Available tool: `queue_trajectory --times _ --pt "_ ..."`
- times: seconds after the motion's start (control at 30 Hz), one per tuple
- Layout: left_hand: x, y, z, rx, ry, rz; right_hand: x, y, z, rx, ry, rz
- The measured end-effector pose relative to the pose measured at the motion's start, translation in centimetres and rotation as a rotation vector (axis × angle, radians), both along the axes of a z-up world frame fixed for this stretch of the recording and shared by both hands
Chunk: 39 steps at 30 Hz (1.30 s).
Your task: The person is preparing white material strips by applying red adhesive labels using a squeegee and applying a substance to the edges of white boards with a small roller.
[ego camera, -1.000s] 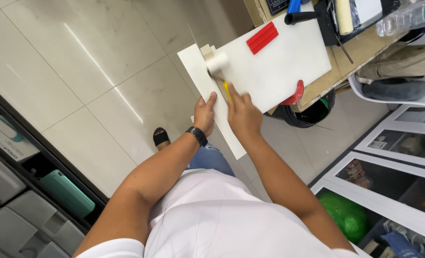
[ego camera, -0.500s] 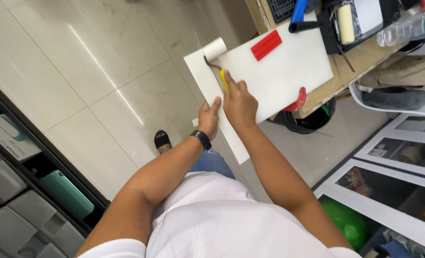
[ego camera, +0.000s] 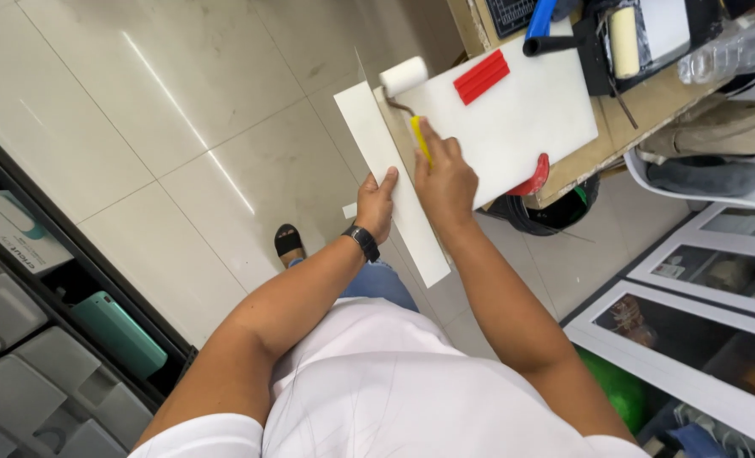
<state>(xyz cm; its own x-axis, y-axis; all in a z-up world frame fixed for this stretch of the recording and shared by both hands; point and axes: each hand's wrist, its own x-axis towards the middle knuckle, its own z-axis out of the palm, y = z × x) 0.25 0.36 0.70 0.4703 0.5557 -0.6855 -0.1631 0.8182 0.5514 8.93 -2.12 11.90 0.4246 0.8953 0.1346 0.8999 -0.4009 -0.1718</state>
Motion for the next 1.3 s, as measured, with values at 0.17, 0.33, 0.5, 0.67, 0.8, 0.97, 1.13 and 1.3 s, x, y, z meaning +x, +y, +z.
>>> queue_trajectory --times 0.17,0.33,0.5,0.67,0.8,0.97,1.13,1.3 --pt "0.3 -0.2 -1.4 0.006 0.005 -0.005 1.3 0.6 -1.0 -0.014 -0.030 -0.009" --pt "0.0 0.0 -0.9 -0.005 -0.011 0.001 0.6 0.3 -0.8 -0.005 -0.015 -0.015" --pt "-0.3 -0.2 -0.4 -0.027 -0.019 -0.002 2.1 0.4 -0.5 -0.012 -0.026 -0.057" --pt "0.0 0.1 -0.8 -0.032 -0.030 0.013 0.3 -0.3 -2.0 0.011 0.003 0.005" --pt "-0.3 -0.2 -0.9 -0.042 -0.038 -0.018 -0.7 -4.8 -1.6 -0.043 -0.044 0.008" --pt "-0.2 0.1 -0.9 -0.048 -0.045 0.017 -0.5 -4.4 -1.8 -0.055 -0.054 0.020" --pt "-0.4 0.1 -0.1 -0.048 -0.059 0.007 -0.9 -0.6 -2.3 0.015 -0.016 0.018" --pt "-0.4 -0.3 -0.8 -0.073 -0.075 -0.014 -1.6 -5.6 0.0 -0.118 0.031 -0.001"
